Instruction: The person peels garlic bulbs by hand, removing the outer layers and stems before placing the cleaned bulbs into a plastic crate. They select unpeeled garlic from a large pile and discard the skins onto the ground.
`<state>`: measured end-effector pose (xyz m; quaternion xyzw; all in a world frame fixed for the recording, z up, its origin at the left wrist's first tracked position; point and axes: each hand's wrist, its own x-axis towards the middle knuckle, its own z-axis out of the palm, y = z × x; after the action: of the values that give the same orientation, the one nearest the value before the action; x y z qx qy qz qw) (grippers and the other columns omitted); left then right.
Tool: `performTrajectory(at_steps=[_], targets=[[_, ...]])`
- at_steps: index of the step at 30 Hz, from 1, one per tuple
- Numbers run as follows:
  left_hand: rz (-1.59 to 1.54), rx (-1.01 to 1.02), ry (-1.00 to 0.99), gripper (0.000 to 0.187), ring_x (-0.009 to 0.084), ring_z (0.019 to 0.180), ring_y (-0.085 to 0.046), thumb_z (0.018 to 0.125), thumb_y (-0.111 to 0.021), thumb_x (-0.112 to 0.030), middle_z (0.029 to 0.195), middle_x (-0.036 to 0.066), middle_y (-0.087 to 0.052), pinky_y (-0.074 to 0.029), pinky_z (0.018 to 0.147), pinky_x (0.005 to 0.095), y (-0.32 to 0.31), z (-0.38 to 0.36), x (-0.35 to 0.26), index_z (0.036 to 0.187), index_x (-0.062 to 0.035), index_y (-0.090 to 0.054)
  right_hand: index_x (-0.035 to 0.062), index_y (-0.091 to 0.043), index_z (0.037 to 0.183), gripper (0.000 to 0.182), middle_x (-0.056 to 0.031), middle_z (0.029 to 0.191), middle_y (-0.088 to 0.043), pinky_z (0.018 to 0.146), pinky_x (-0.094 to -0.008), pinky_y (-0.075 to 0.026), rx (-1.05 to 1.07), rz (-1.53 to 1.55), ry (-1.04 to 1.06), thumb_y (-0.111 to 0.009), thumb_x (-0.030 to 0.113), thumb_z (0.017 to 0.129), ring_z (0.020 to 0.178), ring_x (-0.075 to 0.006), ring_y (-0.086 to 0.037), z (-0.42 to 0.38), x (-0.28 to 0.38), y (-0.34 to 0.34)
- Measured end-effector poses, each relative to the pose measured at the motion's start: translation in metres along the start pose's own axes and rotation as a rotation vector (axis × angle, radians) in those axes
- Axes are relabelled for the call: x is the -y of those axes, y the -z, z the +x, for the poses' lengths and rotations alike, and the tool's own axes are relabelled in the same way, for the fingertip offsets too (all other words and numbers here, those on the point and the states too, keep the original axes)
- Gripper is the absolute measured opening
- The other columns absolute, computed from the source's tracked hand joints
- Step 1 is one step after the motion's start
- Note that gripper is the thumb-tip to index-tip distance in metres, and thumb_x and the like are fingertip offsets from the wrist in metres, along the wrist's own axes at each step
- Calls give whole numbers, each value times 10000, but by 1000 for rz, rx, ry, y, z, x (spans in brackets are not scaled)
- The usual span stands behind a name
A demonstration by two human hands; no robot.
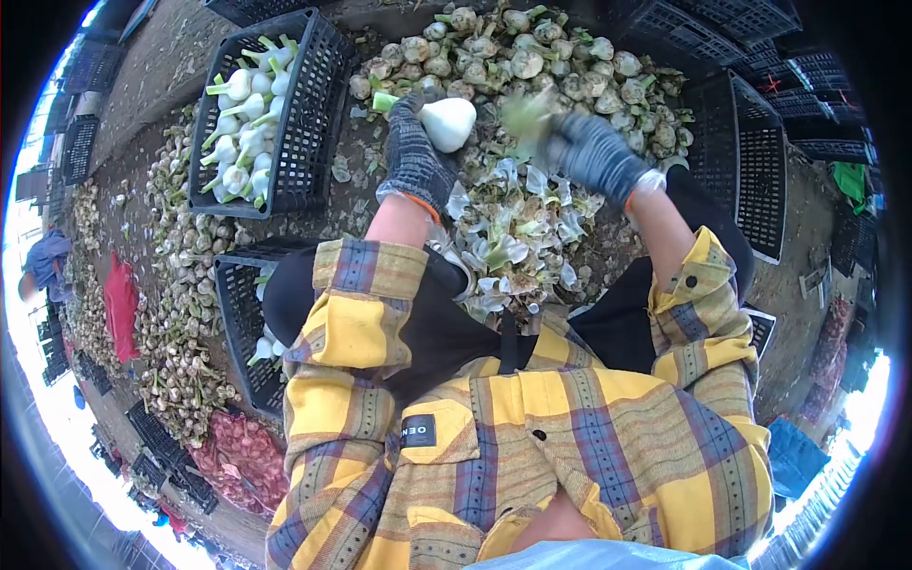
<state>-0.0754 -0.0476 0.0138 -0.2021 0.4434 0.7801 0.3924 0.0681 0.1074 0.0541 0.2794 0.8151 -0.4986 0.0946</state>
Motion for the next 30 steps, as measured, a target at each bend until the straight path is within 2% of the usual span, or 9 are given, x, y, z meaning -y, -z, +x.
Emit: performTrajectory(at_steps=[2,4,6,10,12,16,20,25,30], targets=[[-35,-30,14,326,250,800,-593,805,-462,-438,927,73,-582,-488,648,408,0,1,1,949,-153,-531,25,-524,1105,605,-206,1057,-559,858,-370,-435,96,-719,298,-500,532,774,982,-288,-555,-9,-6,-17],[107,-58,-117,467,235,748,-599,805,-507,-454,901,121,-583,-508,651,355,-8,-10,4,1025,-42,-511,37,-497,1162,701,-223,1137,-515,935,-380,-371,-16,-734,321,-508,593,734,1089,-296,-487,-8,-11,-25],[201,-29,-174,511,226,749,-599,810,-504,-465,879,116,-595,-504,656,337,-8,-6,6,1048,-13,-513,10,-485,1153,703,-186,1061,-566,889,-366,-409,98,-28,120,-537,575,737,1005,-280,-539,9,0,-21],[413,202,-250,506,262,750,-596,762,-574,-440,881,127,-604,-484,691,354,-4,-5,16,1029,-11,-550,-31,-561,966,540,-90,774,-601,571,-262,-482,139,561,-224,-607,466,758,639,-150,-587,15,16,-29],[1592,96,-1491,572,311,746,-588,644,-670,-404,874,169,-598,-475,687,391,6,5,27,1035,-5,-545,-40,-541,868,467,-41,686,-550,538,-261,-482,132,423,-237,-574,422,805,573,-123,-561,4,34,-23],[1525,265,-1119,675,340,754,-574,555,-738,-329,860,184,-584,-465,661,414,8,4,23,1096,-4,-500,-35,-579,918,461,-70,766,-599,512,-253,-477,182,498,-178,-652,387,748,575,-118,-567,4,27,-22],[1420,321,-1412,676,338,727,-568,567,-742,-320,826,176,-582,-462,653,409,21,10,29,1121,-28,-489,-36,-586,925,386,-92,779,-619,519,-247,-473,160,521,-110,-650,309,764,577,-120,-579,4,21,-24],[1009,153,-530,417,273,763,-586,777,-607,-359,842,154,-602,-451,671,376,6,-5,25,1037,-37,-552,-25,-590,871,343,-134,699,-618,551,-316,-468,49,308,-4,-627,299,767,612,-170,-599,7,10,-31],[1073,127,-569,347,220,761,-579,831,-541,-364,843,127,-603,-439,704,329,-4,-20,27,980,-52,-568,-13,-578,825,250,-178,730,-612,677,-364,-469,-186,-228,235,-596,225,747,720,-295,-601,5,3,-38]])
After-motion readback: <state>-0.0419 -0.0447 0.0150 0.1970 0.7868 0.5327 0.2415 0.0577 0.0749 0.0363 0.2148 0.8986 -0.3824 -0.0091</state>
